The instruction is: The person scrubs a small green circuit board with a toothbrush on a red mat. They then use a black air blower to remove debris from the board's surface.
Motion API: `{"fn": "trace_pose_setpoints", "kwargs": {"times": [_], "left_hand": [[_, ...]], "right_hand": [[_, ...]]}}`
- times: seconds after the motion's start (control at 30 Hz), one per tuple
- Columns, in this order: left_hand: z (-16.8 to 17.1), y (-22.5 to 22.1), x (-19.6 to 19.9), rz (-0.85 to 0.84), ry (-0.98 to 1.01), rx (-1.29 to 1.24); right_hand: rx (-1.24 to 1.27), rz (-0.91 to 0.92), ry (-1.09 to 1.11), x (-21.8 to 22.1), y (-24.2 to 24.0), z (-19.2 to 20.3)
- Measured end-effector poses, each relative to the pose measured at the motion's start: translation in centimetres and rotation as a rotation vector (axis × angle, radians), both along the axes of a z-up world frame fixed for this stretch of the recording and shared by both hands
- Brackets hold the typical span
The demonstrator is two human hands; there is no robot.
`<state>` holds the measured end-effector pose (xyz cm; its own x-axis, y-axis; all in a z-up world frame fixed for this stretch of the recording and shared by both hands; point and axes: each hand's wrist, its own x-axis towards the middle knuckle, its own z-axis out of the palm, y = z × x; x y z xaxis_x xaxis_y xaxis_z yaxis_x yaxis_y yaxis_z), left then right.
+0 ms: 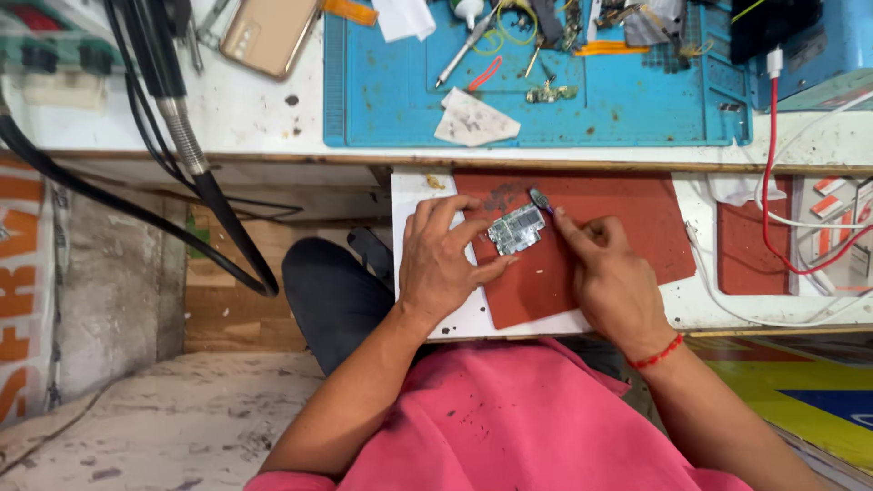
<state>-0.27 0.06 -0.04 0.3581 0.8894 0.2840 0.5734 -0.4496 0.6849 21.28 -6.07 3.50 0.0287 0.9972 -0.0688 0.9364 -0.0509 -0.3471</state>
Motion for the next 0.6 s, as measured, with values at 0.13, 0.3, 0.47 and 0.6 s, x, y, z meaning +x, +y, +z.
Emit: {"fn": "trace_pose_setpoints", "kwargs": {"times": [0.13,0.3,0.47,0.6], "left_hand": [[0.4,0.1,-0.2,0.001,-0.001,-0.015],[0.2,0.0,-0.4,-0.018,-0.02,-0.031],[-0.3,-0.2,-0.4,-0.01,-0.026,-0.023],[-0.1,0.3,-0.5,-0.02,-0.022,0.032]], "right_hand": [[-0.046,0.178,0.084,-1.1,-1.0,0.2],[-0.06,0.219,0.079,-1.3,-2.0,0.1],[-0.012,0.183,0.006,-2.6,-0.9,-0.9],[-0.133,0.191,-0.007,-1.6,-0.7,0.4]]}}
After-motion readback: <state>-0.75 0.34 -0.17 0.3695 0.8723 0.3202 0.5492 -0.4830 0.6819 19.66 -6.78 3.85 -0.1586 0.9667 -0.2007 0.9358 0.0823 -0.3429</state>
